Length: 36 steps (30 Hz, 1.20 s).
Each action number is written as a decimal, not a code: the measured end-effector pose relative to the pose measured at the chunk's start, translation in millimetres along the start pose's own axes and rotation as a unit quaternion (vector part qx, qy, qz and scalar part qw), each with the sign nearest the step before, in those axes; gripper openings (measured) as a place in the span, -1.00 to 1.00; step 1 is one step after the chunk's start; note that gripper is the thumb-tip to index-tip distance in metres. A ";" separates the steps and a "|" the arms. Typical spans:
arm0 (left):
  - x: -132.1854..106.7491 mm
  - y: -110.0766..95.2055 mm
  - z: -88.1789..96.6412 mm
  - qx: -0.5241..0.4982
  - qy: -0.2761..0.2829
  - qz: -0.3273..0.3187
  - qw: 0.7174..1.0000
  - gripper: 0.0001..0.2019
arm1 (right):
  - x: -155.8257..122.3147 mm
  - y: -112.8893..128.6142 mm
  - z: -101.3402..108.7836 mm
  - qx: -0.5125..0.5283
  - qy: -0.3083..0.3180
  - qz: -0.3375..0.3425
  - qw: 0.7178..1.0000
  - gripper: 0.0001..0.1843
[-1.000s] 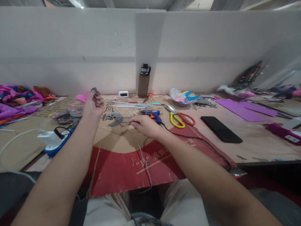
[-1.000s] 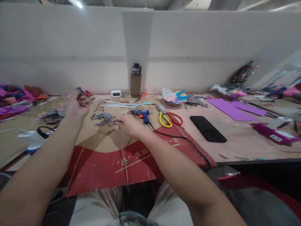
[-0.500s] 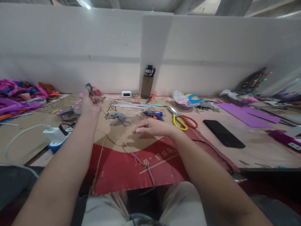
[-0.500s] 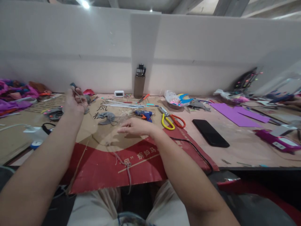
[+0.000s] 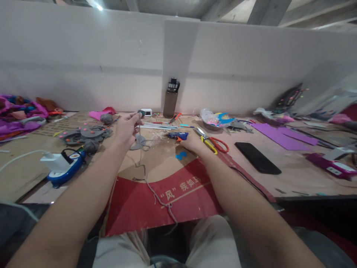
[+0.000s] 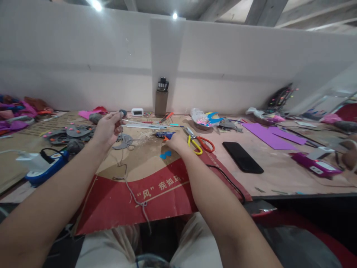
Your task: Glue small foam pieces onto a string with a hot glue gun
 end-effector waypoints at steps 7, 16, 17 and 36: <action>1.5 8.0 0.4 0.005 0.011 0.048 0.999 -0.82 | -0.5 24.4 8.7 0.179 -0.100 -0.014 0.979 -0.65; 0.7 10.1 -0.1 0.022 0.036 0.080 0.996 -0.82 | -32.1 71.8 23.0 0.265 -0.077 0.158 0.948 -0.71; 0.6 10.4 -0.3 0.021 0.033 0.080 0.996 -0.81 | -34.1 73.9 24.4 0.252 -0.076 0.163 0.951 -0.73; -2.2 13.2 -2.9 0.045 0.074 0.073 0.994 -0.76 | -37.8 78.5 26.1 0.134 -0.093 0.184 0.969 -0.61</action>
Point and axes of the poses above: each hand's wrist, its own x-axis towards the middle knuckle, its own z-axis out of the back of the hand, y = z × x, the point moved 1 cm from there along x, towards the middle knuckle, and after that the axes turned 2 degrees about z, right-handed, at the moved point
